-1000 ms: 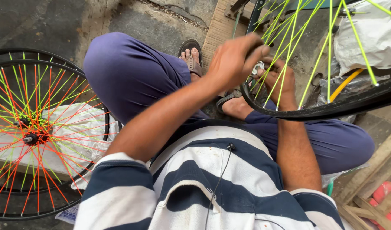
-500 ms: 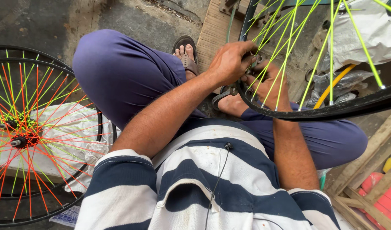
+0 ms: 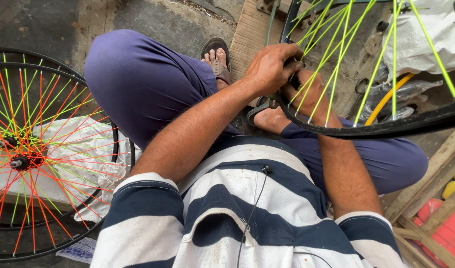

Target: The person sits on the floor in front of a bicycle wheel held in a truing stand. They use a spoke wrench to turn spoke nipples around the rim, briefly use pliers on the rim, spin the wheel to check it, and continue tightening spokes while rotating the wheel.

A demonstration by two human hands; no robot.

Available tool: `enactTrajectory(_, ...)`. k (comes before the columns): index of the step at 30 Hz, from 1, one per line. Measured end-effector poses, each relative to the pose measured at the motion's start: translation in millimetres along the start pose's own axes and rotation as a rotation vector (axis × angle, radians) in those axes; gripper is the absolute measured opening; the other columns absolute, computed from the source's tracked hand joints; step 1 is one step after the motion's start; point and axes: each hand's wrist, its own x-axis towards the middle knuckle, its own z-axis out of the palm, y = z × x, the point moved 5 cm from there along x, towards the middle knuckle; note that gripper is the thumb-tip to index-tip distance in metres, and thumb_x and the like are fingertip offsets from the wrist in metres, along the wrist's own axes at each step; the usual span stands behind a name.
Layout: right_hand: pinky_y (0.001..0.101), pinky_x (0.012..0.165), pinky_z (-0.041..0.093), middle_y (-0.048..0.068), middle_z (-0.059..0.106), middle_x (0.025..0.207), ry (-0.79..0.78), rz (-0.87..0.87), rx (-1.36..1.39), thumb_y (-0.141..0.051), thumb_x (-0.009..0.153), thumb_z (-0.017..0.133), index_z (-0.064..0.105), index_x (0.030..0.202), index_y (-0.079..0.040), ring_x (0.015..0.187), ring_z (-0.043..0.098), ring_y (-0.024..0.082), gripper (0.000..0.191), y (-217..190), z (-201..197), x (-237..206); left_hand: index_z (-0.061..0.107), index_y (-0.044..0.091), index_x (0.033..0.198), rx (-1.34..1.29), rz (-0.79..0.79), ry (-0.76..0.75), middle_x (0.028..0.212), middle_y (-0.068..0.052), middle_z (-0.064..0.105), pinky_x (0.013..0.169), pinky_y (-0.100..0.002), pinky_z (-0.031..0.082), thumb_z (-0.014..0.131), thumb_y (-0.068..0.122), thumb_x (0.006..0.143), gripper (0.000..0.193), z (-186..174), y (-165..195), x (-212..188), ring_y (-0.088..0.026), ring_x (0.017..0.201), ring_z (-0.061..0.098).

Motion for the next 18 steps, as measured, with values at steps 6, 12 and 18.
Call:
enactTrajectory(6, 0.0331, 0.074, 0.059, 0.011, 0.074, 0.091, -0.13, 0.179, 0.513, -0.016, 0.093, 0.077, 0.068, 0.106, -0.001, 0.084, 0.074, 0.017, 0.022, 35, -32, 9, 0.071, 0.007, 0.108, -0.026, -0.033, -0.022, 0.099, -0.015, 0.074, 0.078, -0.045, 0.055, 0.071, 0.021, 0.089, 0.023, -3, 1, 2, -0.036, 0.093, 0.071)
enactTrajectory(12, 0.0411, 0.075, 0.057, 0.014, 0.073, 0.093, 0.196, 0.137, 0.142, -0.017, 0.094, 0.075, 0.07, 0.107, 0.0, 0.087, 0.072, 0.029, 0.022, 83, -48, 45, 0.072, 0.006, 0.104, -0.001, -0.028, -0.044, 0.097, -0.016, 0.074, 0.077, -0.046, 0.054, 0.072, 0.022, 0.088, 0.022, -4, 3, 5, -0.038, 0.092, 0.07)
enactTrajectory(18, 0.0529, 0.102, 0.049, 0.023, 0.06, 0.137, -0.144, 0.007, -0.499, -0.026, 0.088, 0.075, 0.06, 0.141, -0.016, 0.123, 0.059, 0.046, 0.057, 88, 9, 76, 0.072, 0.008, 0.106, -0.027, -0.032, -0.029, 0.096, -0.016, 0.074, 0.078, -0.045, 0.056, 0.071, 0.022, 0.087, 0.024, -4, -3, 9, -0.037, 0.092, 0.071)
